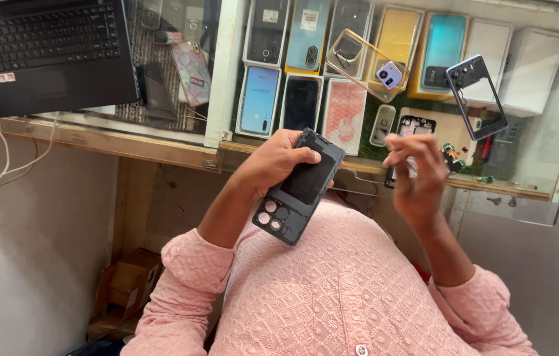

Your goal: The person disassembles a smartphone, removes the motherboard, and places it on the counter. They then pick up a purple phone case and use a metal tool to scrape adhesive residue from the case's interior.

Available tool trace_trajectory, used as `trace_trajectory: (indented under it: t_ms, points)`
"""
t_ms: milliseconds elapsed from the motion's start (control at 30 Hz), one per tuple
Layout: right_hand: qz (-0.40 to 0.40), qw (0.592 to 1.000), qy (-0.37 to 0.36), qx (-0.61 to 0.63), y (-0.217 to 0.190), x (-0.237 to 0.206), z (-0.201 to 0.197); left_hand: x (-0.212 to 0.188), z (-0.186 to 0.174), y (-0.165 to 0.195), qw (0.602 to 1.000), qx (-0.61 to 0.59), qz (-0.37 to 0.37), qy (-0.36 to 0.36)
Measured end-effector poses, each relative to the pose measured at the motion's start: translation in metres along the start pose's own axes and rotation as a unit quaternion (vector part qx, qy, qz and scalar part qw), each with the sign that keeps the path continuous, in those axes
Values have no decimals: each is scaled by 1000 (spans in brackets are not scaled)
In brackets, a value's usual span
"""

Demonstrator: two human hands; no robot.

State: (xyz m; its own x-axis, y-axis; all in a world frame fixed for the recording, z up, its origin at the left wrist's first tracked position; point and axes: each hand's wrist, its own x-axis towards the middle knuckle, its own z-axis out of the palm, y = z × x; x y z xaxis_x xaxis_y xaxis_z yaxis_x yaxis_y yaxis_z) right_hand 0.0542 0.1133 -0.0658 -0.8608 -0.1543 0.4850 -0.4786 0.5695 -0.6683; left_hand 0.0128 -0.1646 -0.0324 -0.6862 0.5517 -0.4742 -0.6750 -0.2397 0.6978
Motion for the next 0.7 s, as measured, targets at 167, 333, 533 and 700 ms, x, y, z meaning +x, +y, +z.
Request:
trace_trajectory:
  t_ms: [167, 333, 533, 700]
  points:
    - [34, 998, -46, 30, -36, 5, 13, 2, 10, -4, 999, 24, -12, 36]
    - [23, 998, -38, -39, -52, 9, 12, 4, 17, -7, 998, 55, 1, 42]
    - [-11, 994, -24, -108, -59, 12, 13, 4, 21, -6, 997, 62, 19, 47]
    - [-34, 984, -5, -174, -59, 7, 16, 7, 21, -9, 995, 82, 22, 44]
